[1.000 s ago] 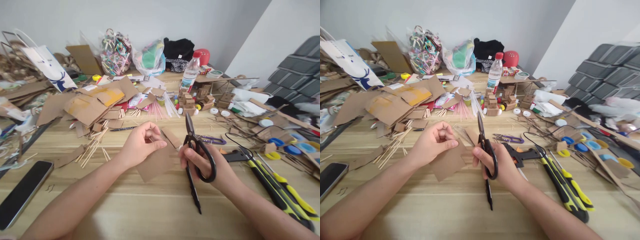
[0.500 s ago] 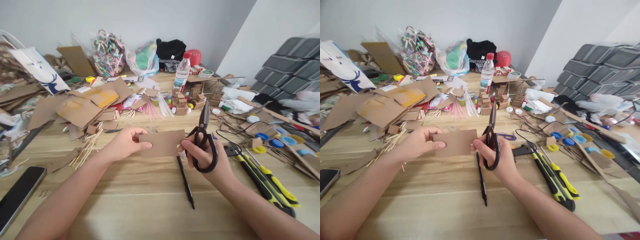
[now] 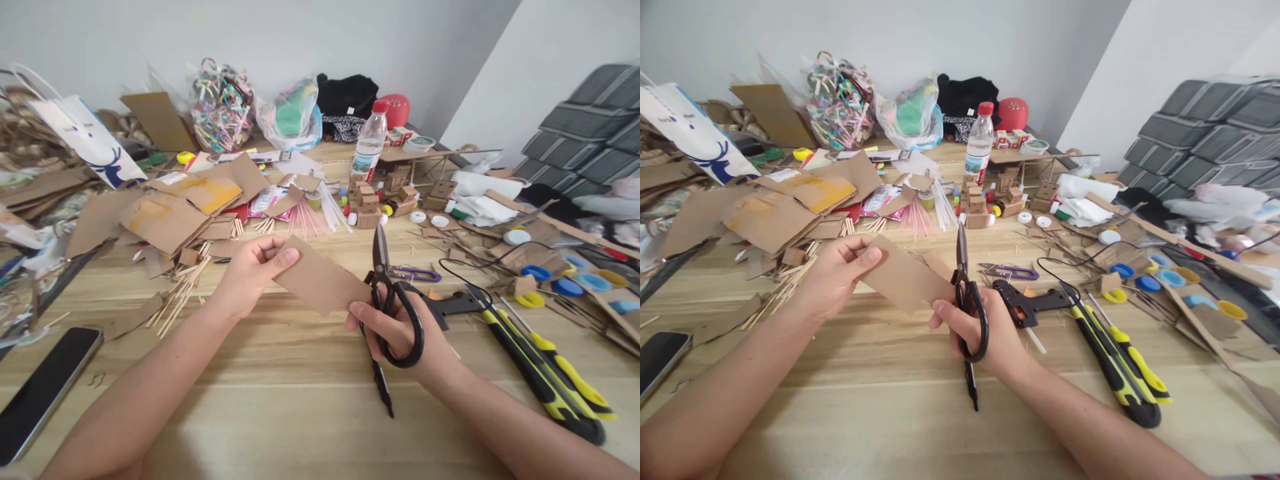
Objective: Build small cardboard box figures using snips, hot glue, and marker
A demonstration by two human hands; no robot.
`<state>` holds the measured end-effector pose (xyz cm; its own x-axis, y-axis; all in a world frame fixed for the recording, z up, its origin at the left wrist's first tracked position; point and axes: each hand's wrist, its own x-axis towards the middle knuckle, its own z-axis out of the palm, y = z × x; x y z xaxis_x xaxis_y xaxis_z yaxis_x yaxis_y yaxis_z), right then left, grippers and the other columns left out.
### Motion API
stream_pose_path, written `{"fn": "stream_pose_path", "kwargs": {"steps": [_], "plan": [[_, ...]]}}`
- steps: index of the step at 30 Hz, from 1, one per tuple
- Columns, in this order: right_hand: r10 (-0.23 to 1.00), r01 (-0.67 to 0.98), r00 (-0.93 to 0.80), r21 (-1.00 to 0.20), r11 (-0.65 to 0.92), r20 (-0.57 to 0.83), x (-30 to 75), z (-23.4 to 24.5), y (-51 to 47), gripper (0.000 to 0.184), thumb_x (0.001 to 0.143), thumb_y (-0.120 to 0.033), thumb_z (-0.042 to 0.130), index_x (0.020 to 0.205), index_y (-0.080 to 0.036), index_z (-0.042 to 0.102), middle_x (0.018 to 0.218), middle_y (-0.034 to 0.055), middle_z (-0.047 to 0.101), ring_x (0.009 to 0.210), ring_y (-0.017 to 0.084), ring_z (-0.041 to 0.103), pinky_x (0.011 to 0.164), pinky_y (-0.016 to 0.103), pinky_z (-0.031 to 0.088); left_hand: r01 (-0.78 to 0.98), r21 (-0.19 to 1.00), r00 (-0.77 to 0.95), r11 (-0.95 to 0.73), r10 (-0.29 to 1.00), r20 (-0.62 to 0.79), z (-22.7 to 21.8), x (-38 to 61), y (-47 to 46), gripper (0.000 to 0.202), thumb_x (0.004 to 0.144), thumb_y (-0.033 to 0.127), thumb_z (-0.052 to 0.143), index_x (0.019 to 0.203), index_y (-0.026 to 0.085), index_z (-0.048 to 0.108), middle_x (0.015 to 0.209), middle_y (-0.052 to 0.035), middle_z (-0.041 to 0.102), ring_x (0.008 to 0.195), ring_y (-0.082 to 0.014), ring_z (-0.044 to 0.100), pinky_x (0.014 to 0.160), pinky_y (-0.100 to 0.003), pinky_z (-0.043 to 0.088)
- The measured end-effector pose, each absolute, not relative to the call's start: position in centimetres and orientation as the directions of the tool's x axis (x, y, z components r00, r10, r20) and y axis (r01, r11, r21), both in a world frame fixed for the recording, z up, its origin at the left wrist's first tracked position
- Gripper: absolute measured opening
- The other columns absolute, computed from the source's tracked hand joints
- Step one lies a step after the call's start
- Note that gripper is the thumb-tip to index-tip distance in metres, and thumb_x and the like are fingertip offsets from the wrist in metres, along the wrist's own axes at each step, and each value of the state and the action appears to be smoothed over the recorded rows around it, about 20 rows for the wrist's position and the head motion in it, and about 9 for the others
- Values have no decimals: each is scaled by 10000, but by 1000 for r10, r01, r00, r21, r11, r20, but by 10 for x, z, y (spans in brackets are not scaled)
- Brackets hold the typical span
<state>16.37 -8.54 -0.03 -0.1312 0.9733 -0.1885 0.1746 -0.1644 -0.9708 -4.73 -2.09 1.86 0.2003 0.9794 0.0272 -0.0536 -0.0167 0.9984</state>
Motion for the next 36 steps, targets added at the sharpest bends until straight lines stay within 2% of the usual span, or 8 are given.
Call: {"fn": "stream_pose_path", "kwargs": {"steps": [5, 8, 10, 13, 19, 24, 28, 36], "plan": [[986, 112, -69, -984, -142, -150, 163, -4, -85, 414, 713, -592, 698, 550, -224, 598, 363, -15, 528, 301, 112, 412, 356, 259, 280, -111, 994, 262, 4, 965, 25, 14, -47, -19, 660, 636, 826, 735, 804, 188, 739, 715, -48, 706, 847, -228, 683, 687, -300, 520], [995, 70, 11, -993, -96, -95, 165, -8, -85, 415, 719, -600, 710, 573, -230, 595, 372, -22, 529, 305, 119, 420, 361, 268, 300, -152, 988, 298, 39, 955, 8, 9, -43, -19, 680, 608, 841, 737, 779, 184, 713, 703, -40, 692, 729, -186, 647, 649, -288, 510], [995, 54, 68, -996, -71, -68, 166, -10, -85, 406, 720, -600, 719, 589, -236, 593, 362, -36, 507, 307, 123, 419, 373, 276, 335, -141, 985, 334, 95, 942, -43, 5, -38, -21, 629, 553, 769, 831, 727, 183, 681, 679, -20, 677, 651, -150, 611, 640, -272, 504], [995, 68, 88, -996, -59, -53, 165, -8, -85, 403, 723, -602, 710, 588, -236, 612, 348, -39, 488, 302, 122, 401, 382, 285, 345, -99, 982, 409, 160, 906, -107, -1, -28, -30, 572, 516, 651, 915, 751, 181, 689, 722, -23, 704, 664, -140, 619, 680, -266, 513], [994, 148, 18, -983, -112, -110, 161, -3, -87, 432, 736, -599, 686, 528, -225, 627, 336, -1, 510, 322, 128, 420, 399, 283, 346, -42, 994, 416, 104, 906, -77, -2, -18, -42, 380, 689, 524, 826, 694, 189, 649, 672, -8, 675, 623, -133, 601, 711, -277, 532], [989, 160, -20, -977, -141, -146, 159, -4, -88, 488, 687, -684, 710, 560, -217, 654, 343, -11, 511, 310, 132, 430, 373, 280, 335, 43, 999, 355, 21, 934, -35, 1, -21, -42, 261, 729, 415, 757, 684, 203, 612, 642, 1, 653, 633, -152, 629, 688, -282, 543], [991, 218, -27, -968, -123, -132, 162, -4, -87, 508, 693, -724, 707, 627, -223, 660, 340, -17, 519, 348, 161, 504, 411, 287, 393, 95, 995, 321, -26, 947, -6, 2, -25, -39, 227, 712, 369, 709, 636, 215, 561, 577, 28, 595, 580, -134, 585, 614, -257, 507], [990, 129, 108, -986, -106, -92, 169, -6, -77, 485, 580, -651, 819, 692, -226, 615, 393, -48, 539, 323, 147, 483, 363, 272, 350, 196, 979, 362, -48, 932, -27, 3, -24, -38, 237, 663, 392, 668, 595, 219, 522, 547, 37, 542, 545, -114, 460, 554, -242, 379]]}}
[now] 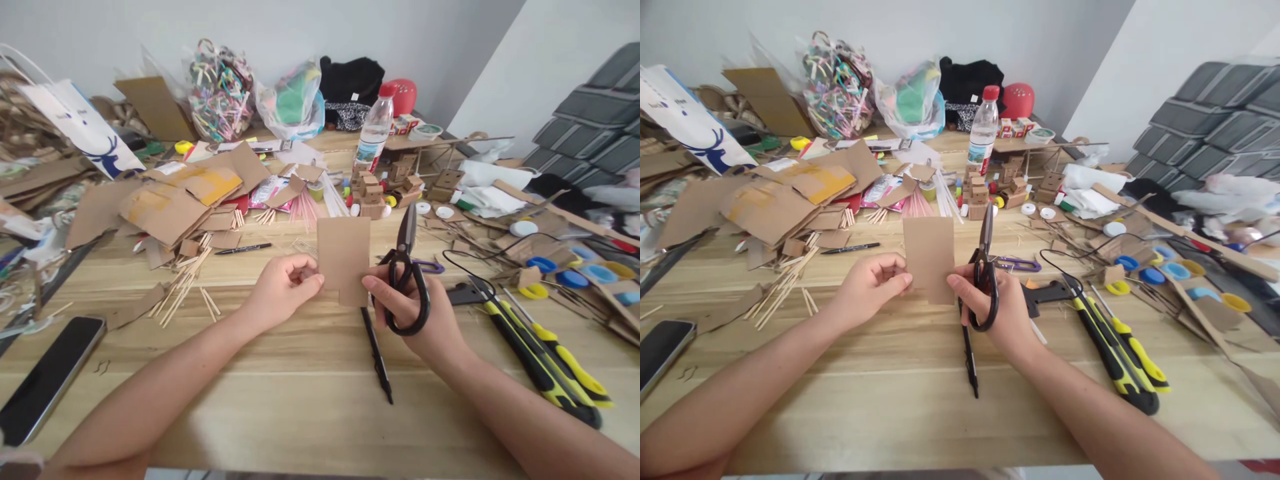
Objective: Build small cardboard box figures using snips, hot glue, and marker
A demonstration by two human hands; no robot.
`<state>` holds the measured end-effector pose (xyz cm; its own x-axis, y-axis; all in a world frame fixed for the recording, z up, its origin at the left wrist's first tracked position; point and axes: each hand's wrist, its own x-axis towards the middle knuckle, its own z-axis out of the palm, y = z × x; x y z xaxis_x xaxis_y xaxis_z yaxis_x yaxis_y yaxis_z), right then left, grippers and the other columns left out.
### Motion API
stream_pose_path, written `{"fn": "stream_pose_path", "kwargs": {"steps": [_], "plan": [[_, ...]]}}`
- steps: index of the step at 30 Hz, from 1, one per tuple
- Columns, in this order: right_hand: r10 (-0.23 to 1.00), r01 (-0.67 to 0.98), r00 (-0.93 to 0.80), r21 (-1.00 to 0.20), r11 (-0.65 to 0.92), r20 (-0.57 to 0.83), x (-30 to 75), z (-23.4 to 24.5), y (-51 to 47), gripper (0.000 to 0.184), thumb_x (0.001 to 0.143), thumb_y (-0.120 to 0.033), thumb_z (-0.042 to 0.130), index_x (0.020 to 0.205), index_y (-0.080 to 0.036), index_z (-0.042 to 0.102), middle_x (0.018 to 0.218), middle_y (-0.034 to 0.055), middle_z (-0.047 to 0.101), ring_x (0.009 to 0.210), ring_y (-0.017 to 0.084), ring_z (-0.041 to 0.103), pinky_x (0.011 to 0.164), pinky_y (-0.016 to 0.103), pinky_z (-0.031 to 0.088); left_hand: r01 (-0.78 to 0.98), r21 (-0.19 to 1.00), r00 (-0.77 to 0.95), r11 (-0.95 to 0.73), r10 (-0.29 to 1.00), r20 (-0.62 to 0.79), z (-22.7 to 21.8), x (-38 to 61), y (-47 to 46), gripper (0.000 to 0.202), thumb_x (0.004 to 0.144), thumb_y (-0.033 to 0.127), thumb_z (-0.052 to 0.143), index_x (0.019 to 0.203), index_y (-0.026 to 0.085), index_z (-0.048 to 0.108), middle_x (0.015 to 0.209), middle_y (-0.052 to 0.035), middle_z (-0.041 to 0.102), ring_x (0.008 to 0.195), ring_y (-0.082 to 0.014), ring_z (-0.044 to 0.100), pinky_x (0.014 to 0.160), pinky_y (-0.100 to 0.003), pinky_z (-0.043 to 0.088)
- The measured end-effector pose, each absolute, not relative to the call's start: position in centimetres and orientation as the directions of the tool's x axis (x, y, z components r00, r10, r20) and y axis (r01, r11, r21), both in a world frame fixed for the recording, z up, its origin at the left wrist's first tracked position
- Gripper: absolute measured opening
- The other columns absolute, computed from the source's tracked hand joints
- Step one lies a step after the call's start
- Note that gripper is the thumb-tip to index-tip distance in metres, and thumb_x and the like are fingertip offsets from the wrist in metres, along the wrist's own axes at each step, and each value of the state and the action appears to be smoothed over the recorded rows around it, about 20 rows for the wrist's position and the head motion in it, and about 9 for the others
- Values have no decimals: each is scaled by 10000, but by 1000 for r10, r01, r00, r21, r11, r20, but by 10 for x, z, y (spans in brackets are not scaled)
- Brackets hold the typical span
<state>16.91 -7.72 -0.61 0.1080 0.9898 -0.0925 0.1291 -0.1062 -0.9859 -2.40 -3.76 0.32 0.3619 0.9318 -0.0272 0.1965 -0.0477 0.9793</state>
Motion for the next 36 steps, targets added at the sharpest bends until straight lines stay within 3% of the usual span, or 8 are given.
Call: {"fn": "stream_pose_path", "kwargs": {"steps": [11, 16, 21, 26, 31, 36], "plan": [[989, 139, 58, -980, -142, -135, 167, -3, -81, 434, 617, -603, 791, 644, -240, 553, 370, -54, 517, 309, 135, 459, 355, 262, 342, 135, 991, 323, -6, 946, -38, 3, -23, -40, 246, 700, 422, 736, 685, 205, 621, 596, 32, 569, 596, -133, 544, 624, -262, 483], [990, 182, 64, -974, -139, -129, 170, -2, -79, 442, 625, -619, 791, 664, -241, 563, 373, -52, 515, 326, 147, 488, 368, 266, 358, 112, 993, 380, 25, 923, -66, 1, -24, -38, 297, 677, 457, 812, 691, 201, 661, 650, 6, 667, 629, -144, 596, 657, -275, 522], [998, 193, 38, -979, -64, -58, 177, 0, -77, 559, 667, -765, 742, 698, -228, 589, 409, -30, 539, 356, 148, 503, 403, 275, 394, 102, 992, 399, 74, 910, -109, -2, -24, -38, 297, 664, 435, 806, 627, 201, 625, 599, 11, 658, 571, -126, 576, 628, -268, 505], [974, 174, -217, -984, -34, -72, 186, 11, -85, 763, 667, -985, 494, 769, -234, 573, 686, 62, 674, 492, 178, 592, 479, 315, 495, -18, 997, 202, 78, 977, -73, -3, -25, -32, 292, 625, 406, 800, 601, 203, 591, 569, 22, 642, 552, -106, 554, 615, -250, 495], [819, 347, -536, -938, -8, -206, 189, 11, -102, 809, 727, -996, 292, 789, -237, 565, 741, 86, 649, 626, 208, 600, 593, 347, 564, -96, 994, 99, 54, 994, -45, -2, -27, -28, 298, 609, 418, 800, 610, 200, 598, 590, 15, 650, 594, -116, 585, 627, -259, 509], [820, 486, -510, -874, 25, -261, 183, 1, -109, 782, 808, -952, 222, 738, -236, 528, 643, 32, 576, 605, 184, 530, 579, 332, 512, -120, 993, 107, 19, 994, -6, -1, -24, -32, 311, 626, 410, 800, 596, 203, 569, 579, 14, 645, 580, -116, 589, 603, -255, 505]]}}
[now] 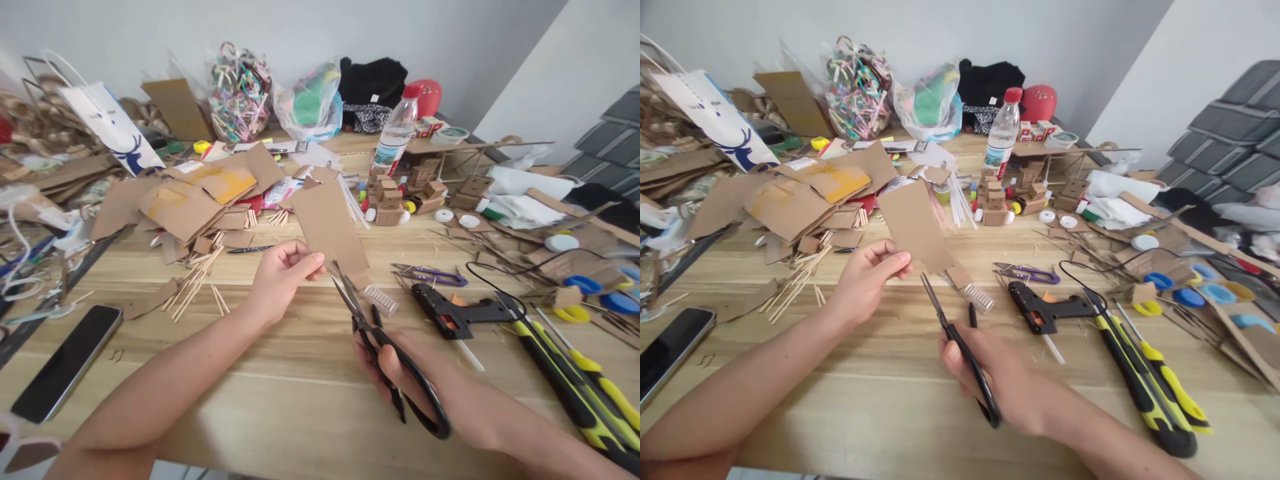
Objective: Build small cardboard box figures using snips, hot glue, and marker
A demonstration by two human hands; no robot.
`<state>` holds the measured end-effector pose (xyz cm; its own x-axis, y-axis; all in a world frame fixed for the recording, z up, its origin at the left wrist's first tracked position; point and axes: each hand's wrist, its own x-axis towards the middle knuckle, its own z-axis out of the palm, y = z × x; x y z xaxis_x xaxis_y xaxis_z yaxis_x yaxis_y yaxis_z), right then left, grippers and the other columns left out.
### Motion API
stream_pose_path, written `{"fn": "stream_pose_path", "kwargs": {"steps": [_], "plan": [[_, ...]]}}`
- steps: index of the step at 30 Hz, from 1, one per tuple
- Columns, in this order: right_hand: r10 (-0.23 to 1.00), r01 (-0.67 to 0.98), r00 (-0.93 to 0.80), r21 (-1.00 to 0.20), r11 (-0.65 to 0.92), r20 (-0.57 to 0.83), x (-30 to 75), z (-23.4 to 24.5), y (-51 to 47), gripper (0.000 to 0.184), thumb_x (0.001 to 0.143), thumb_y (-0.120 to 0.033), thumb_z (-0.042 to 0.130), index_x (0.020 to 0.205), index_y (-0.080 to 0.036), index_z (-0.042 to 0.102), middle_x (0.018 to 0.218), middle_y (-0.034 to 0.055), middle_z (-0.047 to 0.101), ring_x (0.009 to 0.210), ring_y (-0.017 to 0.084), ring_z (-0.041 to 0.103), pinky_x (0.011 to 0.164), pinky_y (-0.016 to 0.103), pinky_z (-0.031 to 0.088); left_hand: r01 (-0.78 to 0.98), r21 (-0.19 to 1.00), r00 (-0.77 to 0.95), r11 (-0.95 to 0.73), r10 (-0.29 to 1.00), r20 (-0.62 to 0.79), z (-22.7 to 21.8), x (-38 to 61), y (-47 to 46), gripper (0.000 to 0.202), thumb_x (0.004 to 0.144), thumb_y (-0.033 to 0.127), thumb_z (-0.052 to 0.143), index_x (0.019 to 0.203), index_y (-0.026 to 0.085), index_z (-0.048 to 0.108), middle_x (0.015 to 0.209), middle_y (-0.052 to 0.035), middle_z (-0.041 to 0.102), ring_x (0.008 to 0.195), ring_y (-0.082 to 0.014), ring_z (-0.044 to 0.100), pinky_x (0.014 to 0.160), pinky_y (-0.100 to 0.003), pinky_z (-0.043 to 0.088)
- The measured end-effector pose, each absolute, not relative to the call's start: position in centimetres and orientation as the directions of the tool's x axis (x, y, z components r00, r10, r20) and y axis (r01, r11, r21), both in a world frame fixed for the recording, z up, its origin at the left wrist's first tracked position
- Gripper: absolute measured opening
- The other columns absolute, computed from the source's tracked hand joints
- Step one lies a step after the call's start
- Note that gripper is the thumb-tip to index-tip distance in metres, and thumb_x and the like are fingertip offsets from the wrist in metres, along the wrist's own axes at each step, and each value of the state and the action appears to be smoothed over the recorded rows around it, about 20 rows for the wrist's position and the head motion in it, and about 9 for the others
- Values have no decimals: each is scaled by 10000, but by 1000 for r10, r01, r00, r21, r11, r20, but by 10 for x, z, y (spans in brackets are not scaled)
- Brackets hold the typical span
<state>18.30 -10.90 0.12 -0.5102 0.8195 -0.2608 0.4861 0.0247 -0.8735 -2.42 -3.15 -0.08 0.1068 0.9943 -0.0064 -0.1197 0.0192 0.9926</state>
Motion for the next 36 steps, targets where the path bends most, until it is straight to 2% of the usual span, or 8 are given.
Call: {"fn": "stream_pose_path", "kwargs": {"steps": [5, 11, 15, 18, 27, 34, 36], "plan": [[833, 479, -470, -877, -37, -292, 177, 0, -107, 791, 760, -990, 186, 774, -242, 442, 671, -2, 481, 599, 167, 480, 538, 327, 476, -99, 995, 170, 28, 985, -11, -1, -18, -38, 292, 638, 372, 781, 566, 207, 552, 539, 21, 630, 523, -103, 555, 550, -236, 474], [867, 471, -470, -878, 88, -164, 173, 3, -100, 754, 768, -989, 164, 692, -262, 350, 580, -27, 425, 536, 147, 399, 481, 307, 379, -52, 996, 230, 76, 971, -62, -1, -14, -42, 270, 618, 346, 763, 539, 207, 545, 512, 20, 621, 490, -94, 524, 515, -222, 441], [876, 464, -467, -877, 125, -122, 173, 1, -98, 735, 811, -958, 178, 703, -257, 370, 595, -20, 456, 553, 149, 412, 484, 299, 373, -55, 993, 252, 102, 964, -85, 0, -15, -41, 243, 612, 339, 736, 536, 205, 550, 500, 25, 604, 478, -87, 498, 503, -216, 418], [870, 447, -485, -881, 156, -92, 174, -2, -97, 746, 786, -976, 162, 675, -261, 342, 566, -31, 418, 522, 137, 370, 463, 297, 342, -74, 992, 268, 100, 960, -77, 1, -16, -41, 245, 618, 327, 730, 532, 204, 536, 481, 38, 576, 464, -77, 465, 501, -212, 401], [882, 426, -461, -896, 128, -94, 172, 5, -99, 710, 813, -952, 221, 689, -263, 340, 563, -29, 428, 525, 145, 419, 484, 291, 380, -120, 983, 290, 140, 952, -100, 4, -17, -41, 234, 597, 317, 696, 500, 208, 513, 456, 53, 531, 439, -60, 404, 493, -219, 360], [877, 442, -468, -889, 123, -111, 174, -1, -99, 740, 814, -951, 217, 723, -249, 435, 528, -25, 469, 496, 151, 458, 468, 281, 376, -123, 983, 298, 133, 950, -91, 4, -18, -40, 251, 609, 313, 710, 501, 207, 510, 464, 49, 532, 450, -65, 411, 502, -226, 365], [880, 463, -461, -878, 125, -118, 175, -1, -100, 722, 852, -922, 226, 733, -246, 451, 527, -19, 487, 496, 153, 466, 471, 278, 379, -122, 984, 309, 130, 947, -86, 3, -18, -40, 259, 619, 317, 716, 509, 208, 509, 472, 48, 534, 456, -69, 423, 508, -228, 370]]}}
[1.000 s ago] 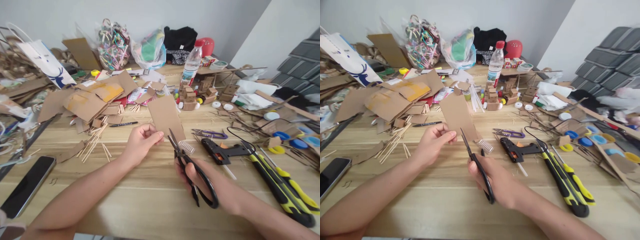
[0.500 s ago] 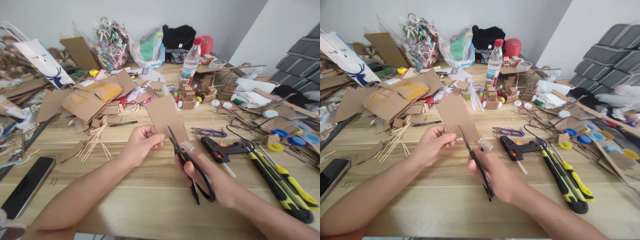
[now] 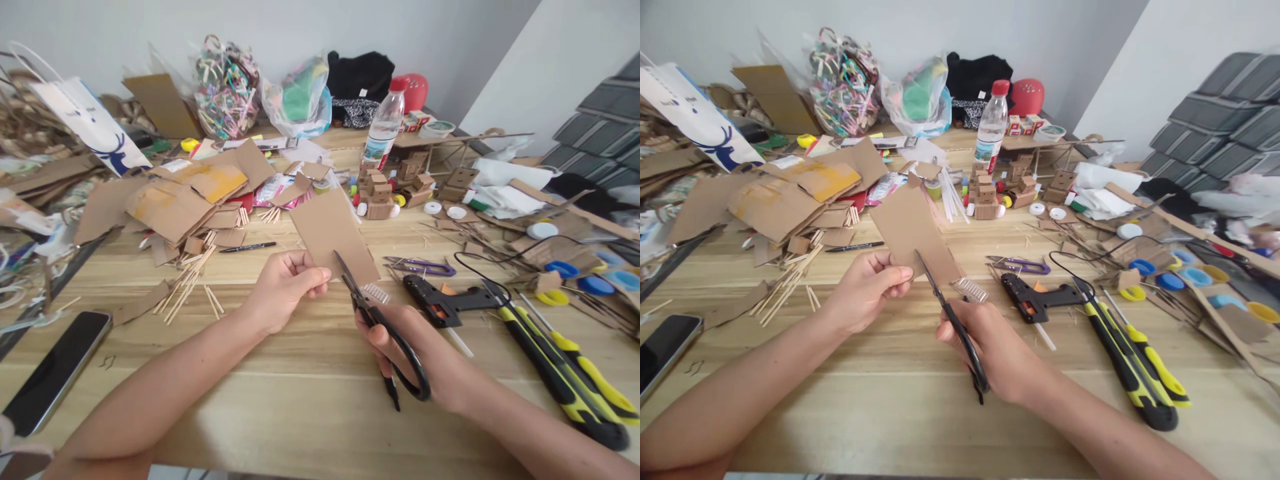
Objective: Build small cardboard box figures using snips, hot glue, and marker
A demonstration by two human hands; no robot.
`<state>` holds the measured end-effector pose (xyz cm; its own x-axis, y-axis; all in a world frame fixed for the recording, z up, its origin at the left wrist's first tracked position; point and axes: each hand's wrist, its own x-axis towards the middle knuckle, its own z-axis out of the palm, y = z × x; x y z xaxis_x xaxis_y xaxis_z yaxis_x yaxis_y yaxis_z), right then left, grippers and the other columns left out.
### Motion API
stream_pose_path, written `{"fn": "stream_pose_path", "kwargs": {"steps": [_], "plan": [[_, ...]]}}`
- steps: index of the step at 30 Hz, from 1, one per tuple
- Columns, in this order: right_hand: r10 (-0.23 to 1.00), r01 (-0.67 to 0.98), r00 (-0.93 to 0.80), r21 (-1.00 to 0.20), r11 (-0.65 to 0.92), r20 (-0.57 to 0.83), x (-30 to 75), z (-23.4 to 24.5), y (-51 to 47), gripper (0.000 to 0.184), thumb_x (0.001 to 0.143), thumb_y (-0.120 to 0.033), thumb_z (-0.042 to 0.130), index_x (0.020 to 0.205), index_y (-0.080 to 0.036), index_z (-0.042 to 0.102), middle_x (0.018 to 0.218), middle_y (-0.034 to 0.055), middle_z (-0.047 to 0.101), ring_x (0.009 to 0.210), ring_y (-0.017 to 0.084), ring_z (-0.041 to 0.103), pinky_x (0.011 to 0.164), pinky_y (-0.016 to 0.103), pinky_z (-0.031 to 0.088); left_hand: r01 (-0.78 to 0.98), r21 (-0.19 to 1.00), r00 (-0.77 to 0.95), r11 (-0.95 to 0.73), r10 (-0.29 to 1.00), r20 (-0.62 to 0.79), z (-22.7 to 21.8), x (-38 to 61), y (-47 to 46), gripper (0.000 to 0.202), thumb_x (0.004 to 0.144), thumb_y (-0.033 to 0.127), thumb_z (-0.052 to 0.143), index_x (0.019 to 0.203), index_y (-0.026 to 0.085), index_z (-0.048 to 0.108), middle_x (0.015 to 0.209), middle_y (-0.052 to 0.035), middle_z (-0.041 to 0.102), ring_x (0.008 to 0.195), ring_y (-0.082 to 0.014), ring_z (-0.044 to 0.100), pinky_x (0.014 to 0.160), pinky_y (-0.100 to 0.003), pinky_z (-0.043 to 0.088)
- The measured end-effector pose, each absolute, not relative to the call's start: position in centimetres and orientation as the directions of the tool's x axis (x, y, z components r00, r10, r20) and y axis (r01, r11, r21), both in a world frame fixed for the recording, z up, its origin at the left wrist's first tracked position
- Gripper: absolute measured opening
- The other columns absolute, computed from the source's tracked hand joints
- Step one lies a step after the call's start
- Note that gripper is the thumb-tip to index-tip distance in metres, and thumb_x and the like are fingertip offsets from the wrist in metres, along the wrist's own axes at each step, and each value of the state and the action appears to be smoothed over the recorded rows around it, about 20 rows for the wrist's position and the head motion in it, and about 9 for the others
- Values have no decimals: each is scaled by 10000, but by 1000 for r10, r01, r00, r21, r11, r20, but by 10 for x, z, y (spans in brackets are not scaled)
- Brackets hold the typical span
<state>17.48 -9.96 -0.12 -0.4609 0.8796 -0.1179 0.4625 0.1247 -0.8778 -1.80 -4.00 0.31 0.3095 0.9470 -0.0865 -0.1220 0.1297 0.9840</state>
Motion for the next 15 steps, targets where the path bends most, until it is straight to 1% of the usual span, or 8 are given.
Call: {"fn": "stream_pose_path", "kwargs": {"steps": [3, 7, 11, 13, 15], "plan": [[886, 482, -449, -867, 128, -119, 175, -1, -100, 657, 924, -840, 269, 743, -241, 469, 534, -16, 503, 496, 151, 469, 478, 275, 382, -123, 984, 324, 131, 942, -86, 2, -18, -41, 253, 626, 315, 713, 514, 207, 513, 480, 47, 537, 457, -67, 426, 517, -230, 381], [885, 474, -450, -872, 124, -119, 176, -3, -98, 605, 954, -781, 308, 746, -239, 478, 509, -31, 485, 475, 142, 459, 477, 272, 379, -100, 989, 310, 111, 948, -75, 2, -18, -41, 255, 632, 331, 707, 515, 211, 515, 479, 42, 546, 460, -74, 437, 517, -230, 405], [890, 473, -442, -872, 125, -112, 177, -2, -97, 627, 938, -809, 310, 747, -237, 481, 495, -37, 486, 463, 137, 458, 477, 271, 377, -7, 1000, 328, 10, 945, -7, 9, -22, -39, 242, 691, 362, 731, 582, 206, 581, 540, 10, 622, 516, -108, 539, 545, -239, 465], [885, 471, -452, -872, 130, -112, 178, -3, -96, 653, 911, -843, 319, 741, -235, 486, 498, -28, 498, 477, 145, 471, 477, 272, 379, 32, 998, 351, -55, 936, 40, 13, -25, -36, 277, 749, 408, 727, 611, 203, 601, 563, -9, 648, 538, -125, 579, 559, -249, 487], [875, 461, -472, -876, 141, -108, 179, -6, -95, 685, 888, -874, 310, 739, -233, 498, 501, -17, 510, 489, 155, 486, 476, 276, 384, 52, 992, 356, -112, 930, 86, 15, -29, -34, 327, 797, 457, 704, 620, 204, 597, 563, -17, 654, 531, -130, 589, 549, -254, 486]]}}
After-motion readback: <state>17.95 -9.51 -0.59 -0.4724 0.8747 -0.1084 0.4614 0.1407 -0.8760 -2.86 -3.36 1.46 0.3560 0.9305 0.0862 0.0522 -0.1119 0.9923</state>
